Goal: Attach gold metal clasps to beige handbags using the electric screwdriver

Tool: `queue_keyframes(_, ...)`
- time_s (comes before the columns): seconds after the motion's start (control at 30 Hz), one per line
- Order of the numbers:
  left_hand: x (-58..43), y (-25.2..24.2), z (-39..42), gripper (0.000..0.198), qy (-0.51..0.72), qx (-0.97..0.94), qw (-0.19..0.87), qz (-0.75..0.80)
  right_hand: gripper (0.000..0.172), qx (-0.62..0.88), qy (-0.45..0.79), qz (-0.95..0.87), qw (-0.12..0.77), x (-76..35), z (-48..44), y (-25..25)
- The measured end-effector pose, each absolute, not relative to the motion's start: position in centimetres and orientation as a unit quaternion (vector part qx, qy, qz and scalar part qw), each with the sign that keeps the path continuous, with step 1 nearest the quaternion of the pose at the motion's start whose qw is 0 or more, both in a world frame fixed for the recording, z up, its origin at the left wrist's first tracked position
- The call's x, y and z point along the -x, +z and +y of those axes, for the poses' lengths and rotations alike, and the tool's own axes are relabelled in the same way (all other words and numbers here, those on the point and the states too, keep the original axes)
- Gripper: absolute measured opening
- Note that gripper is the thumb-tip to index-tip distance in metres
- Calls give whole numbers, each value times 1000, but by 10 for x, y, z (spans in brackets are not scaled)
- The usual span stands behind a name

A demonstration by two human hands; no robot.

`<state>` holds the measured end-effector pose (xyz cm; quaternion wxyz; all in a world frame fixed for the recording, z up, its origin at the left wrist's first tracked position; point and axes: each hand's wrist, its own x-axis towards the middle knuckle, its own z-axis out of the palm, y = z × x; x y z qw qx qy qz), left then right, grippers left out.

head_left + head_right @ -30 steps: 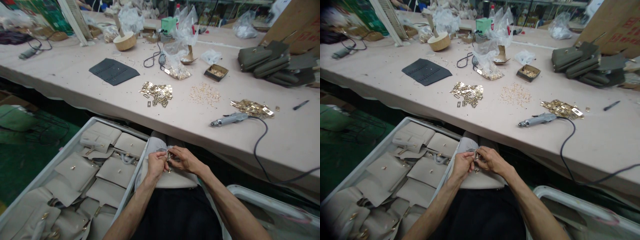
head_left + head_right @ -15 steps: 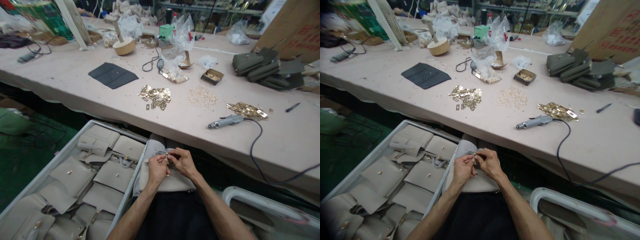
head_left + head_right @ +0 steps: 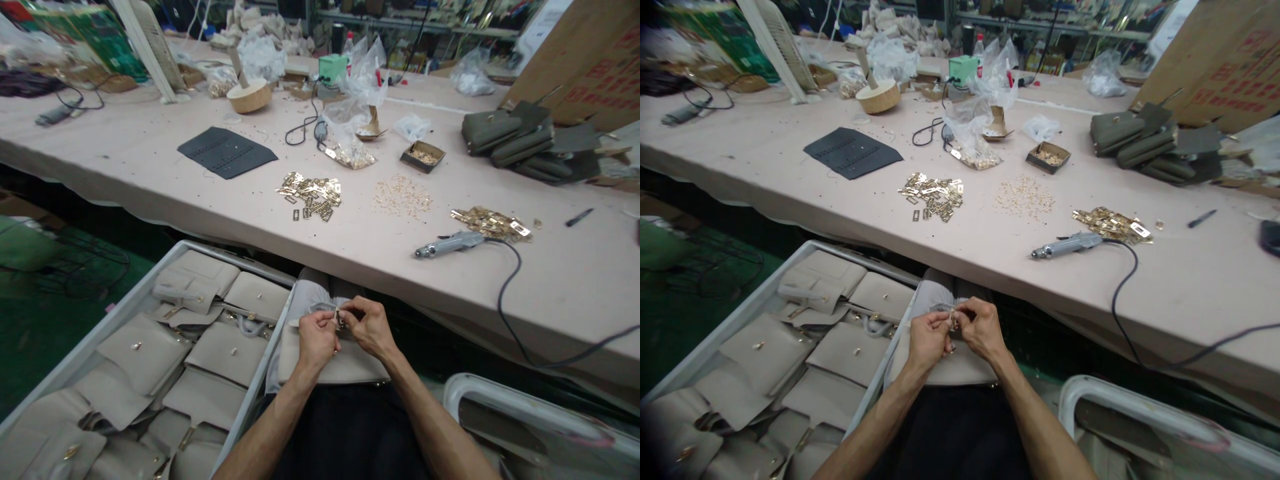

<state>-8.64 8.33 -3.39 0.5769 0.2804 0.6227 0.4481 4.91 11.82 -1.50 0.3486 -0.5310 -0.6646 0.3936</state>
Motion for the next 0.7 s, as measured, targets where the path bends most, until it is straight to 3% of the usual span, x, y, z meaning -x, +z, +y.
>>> queue_keyframes(0.13, 87, -34, 81, 25, 455, -290, 564, 625, 13, 538, 396, -657, 350, -50, 119, -12)
queue_keyframes(0.33, 89, -44, 78, 20, 464, -319, 573, 596, 13, 532, 550, -577, 284, -60, 131, -12)
queue_keyframes(0.57, 88, -33, 74, 23, 481, -316, 548, 608, 10, 541, 422, -669, 285, -52, 124, -2)
queue_keyframes(0.7, 89, -35, 70, 22, 489, -318, 554, 594, 10, 517, 472, -656, 283, -56, 123, 0)
